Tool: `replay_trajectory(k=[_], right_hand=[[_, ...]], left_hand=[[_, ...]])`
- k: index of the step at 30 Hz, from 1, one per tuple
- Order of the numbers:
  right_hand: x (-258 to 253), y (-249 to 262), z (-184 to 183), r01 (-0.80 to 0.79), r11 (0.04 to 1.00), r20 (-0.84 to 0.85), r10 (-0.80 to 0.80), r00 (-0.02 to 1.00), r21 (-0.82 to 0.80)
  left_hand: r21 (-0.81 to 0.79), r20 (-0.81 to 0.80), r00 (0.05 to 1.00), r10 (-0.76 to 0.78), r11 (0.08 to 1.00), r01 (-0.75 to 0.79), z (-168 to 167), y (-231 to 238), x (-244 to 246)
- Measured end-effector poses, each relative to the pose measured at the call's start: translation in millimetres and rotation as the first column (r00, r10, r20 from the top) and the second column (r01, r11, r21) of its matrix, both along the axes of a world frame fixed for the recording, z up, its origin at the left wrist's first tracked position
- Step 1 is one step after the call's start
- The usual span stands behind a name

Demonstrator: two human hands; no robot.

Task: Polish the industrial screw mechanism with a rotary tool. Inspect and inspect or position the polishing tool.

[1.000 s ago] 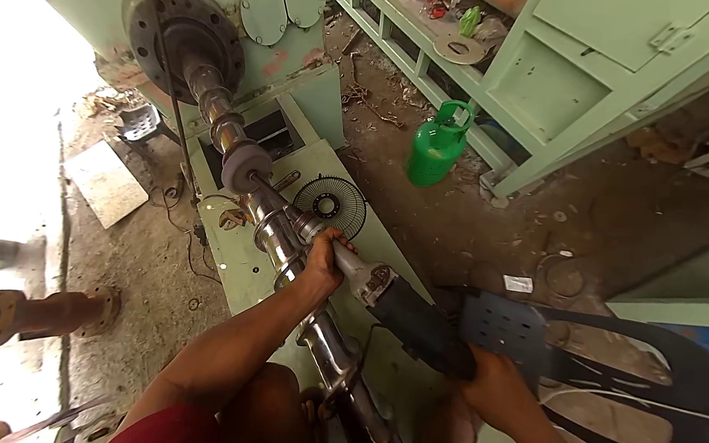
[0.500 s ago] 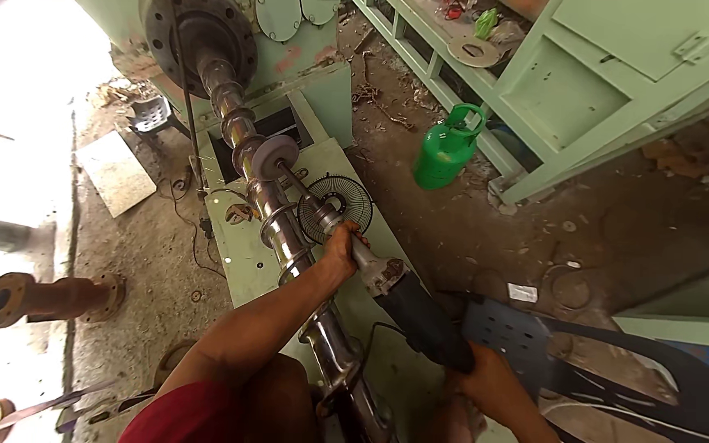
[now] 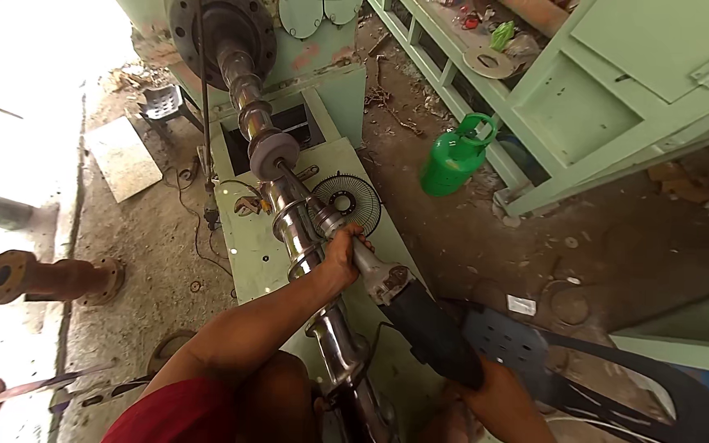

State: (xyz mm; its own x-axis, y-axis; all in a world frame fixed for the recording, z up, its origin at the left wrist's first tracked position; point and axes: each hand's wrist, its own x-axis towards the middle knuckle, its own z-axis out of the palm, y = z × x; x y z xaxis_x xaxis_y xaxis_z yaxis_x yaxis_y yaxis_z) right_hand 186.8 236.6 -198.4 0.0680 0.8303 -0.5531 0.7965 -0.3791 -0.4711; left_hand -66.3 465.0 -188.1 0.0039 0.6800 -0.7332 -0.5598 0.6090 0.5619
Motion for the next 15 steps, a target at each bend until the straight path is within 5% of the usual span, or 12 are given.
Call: replay_trajectory(k=[15], right_hand=[[-9, -1, 47, -0.061, 0.997, 0.117, 0.067, 0.991, -0.054]], left_hand=[[0.058, 0.141, 0.988, 0.057, 0.996, -0.066, 9, -20, -20]])
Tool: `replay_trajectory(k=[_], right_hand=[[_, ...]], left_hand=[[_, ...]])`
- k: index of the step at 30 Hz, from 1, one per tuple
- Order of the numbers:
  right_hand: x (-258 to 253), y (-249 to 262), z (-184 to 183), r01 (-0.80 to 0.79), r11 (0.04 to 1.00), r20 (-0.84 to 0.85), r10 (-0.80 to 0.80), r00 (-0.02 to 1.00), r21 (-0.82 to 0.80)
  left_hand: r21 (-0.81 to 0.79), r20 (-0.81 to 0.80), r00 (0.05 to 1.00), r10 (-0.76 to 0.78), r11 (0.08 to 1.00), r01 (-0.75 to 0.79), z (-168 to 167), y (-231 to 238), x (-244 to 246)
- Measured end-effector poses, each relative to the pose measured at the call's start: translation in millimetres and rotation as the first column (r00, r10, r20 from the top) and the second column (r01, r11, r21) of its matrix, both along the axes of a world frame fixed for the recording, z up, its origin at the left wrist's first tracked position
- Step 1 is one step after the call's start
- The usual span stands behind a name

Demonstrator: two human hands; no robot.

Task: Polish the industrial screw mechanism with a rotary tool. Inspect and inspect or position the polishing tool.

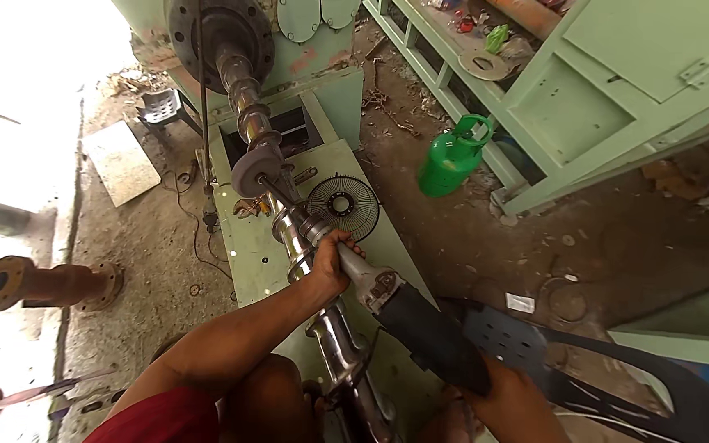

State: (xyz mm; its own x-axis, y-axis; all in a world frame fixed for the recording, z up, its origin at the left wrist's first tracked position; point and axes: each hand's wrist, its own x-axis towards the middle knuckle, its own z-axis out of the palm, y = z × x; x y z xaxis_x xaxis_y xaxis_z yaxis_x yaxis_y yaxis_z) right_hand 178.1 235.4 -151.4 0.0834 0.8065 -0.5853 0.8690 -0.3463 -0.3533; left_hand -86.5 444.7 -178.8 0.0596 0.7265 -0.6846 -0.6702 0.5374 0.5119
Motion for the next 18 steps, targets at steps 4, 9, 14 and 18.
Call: replay_trajectory(k=[4, 9, 14, 18], right_hand=[[-1, -2, 1, -0.022, 0.999, 0.013, 0.022, 1.0, 0.027], [-1, -3, 2, -0.028, 0.999, 0.029, 0.027, 0.999, 0.045], [-1, -4, -1, -0.03, 0.997, 0.022, 0.029, 0.999, 0.073], [0, -5, -11, -0.015, 0.993, 0.012, 0.013, 1.0, 0.118]], left_hand=[[0.005, 0.0, 1.0, 0.015, 1.0, -0.015, 1, -4, -2], [-0.002, 0.015, 0.999, 0.031, 1.0, -0.031, 2, -6, -4], [-0.012, 0.015, 0.999, 0.048, 0.999, -0.048, 3, -6, -4], [-0.002, -0.003, 1.0, 0.027, 1.0, -0.027, 3, -3, 0]])
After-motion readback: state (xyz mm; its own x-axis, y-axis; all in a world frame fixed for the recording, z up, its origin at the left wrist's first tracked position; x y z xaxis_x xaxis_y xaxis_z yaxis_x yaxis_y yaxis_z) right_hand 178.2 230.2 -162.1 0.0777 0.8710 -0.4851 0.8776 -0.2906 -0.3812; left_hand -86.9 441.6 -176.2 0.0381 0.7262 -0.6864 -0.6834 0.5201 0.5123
